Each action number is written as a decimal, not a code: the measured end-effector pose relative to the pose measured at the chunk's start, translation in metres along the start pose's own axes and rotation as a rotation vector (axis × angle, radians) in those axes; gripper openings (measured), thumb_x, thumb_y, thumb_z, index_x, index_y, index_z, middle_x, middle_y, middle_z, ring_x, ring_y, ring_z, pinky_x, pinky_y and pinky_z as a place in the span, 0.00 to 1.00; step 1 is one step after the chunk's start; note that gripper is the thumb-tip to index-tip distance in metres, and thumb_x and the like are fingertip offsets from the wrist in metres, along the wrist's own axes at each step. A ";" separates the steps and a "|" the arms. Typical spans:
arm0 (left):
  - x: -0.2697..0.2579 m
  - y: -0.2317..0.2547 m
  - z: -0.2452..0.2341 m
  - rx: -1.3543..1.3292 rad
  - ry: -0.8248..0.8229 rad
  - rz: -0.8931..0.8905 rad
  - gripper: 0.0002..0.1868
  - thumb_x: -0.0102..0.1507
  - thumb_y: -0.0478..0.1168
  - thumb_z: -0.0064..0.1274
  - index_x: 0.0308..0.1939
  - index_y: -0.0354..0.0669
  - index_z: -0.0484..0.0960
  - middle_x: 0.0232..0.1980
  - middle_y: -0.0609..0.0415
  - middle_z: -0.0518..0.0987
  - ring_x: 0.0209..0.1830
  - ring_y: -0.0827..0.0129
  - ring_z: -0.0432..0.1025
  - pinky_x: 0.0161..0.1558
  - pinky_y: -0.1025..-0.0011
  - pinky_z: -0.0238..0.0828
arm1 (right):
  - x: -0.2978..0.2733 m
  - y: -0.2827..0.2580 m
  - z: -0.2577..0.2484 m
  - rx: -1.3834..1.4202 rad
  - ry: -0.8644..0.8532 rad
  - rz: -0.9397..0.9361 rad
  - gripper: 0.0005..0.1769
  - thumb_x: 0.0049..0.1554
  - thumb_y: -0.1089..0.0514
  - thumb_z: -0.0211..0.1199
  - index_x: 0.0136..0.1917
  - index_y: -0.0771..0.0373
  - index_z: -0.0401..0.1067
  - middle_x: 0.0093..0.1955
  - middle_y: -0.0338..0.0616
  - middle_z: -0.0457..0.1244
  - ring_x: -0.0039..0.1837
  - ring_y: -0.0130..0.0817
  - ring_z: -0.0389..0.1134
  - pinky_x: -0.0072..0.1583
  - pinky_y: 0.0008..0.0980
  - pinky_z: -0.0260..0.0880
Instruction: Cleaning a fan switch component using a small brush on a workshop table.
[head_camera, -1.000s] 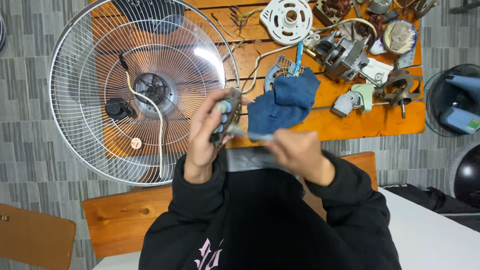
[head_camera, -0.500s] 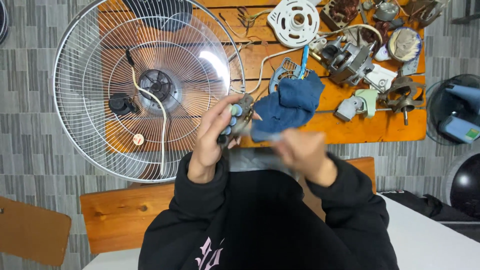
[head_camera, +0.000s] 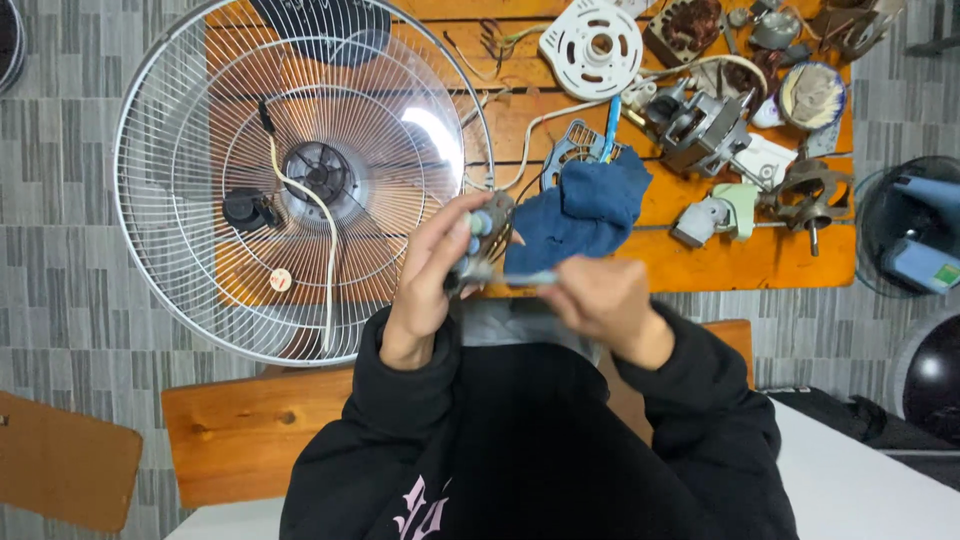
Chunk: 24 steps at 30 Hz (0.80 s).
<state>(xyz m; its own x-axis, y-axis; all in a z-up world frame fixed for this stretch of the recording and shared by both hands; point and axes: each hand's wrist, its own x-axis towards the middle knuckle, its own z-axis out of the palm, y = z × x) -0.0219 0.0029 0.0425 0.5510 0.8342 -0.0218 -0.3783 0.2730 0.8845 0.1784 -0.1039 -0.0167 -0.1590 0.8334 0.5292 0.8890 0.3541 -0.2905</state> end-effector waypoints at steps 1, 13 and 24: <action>-0.001 -0.001 -0.001 -0.003 0.006 -0.008 0.26 0.69 0.49 0.41 0.63 0.31 0.73 0.26 0.44 0.70 0.13 0.72 0.63 0.15 0.79 0.54 | -0.008 0.003 0.005 0.005 -0.008 0.005 0.21 0.66 0.46 0.53 0.33 0.52 0.61 0.25 0.36 0.53 0.27 0.40 0.63 0.32 0.36 0.64; 0.006 0.007 0.011 0.229 -0.014 0.066 0.26 0.68 0.53 0.42 0.59 0.37 0.79 0.39 0.49 0.75 0.38 0.69 0.66 0.39 0.75 0.63 | -0.006 -0.005 -0.001 0.019 -0.004 -0.039 0.20 0.65 0.47 0.53 0.33 0.54 0.61 0.24 0.34 0.52 0.25 0.36 0.61 0.31 0.31 0.63; -0.007 -0.011 -0.013 0.317 0.006 0.077 0.27 0.69 0.54 0.41 0.61 0.35 0.77 0.51 0.44 0.77 0.52 0.63 0.67 0.57 0.66 0.64 | -0.013 0.020 -0.001 -0.106 -0.007 -0.022 0.18 0.66 0.45 0.52 0.35 0.50 0.61 0.27 0.32 0.51 0.27 0.35 0.61 0.33 0.33 0.63</action>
<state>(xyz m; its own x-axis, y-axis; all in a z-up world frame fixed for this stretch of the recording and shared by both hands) -0.0315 0.0006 0.0270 0.5248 0.8498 0.0492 -0.1681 0.0469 0.9847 0.1980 -0.1077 -0.0287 -0.1814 0.8294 0.5284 0.9257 0.3253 -0.1928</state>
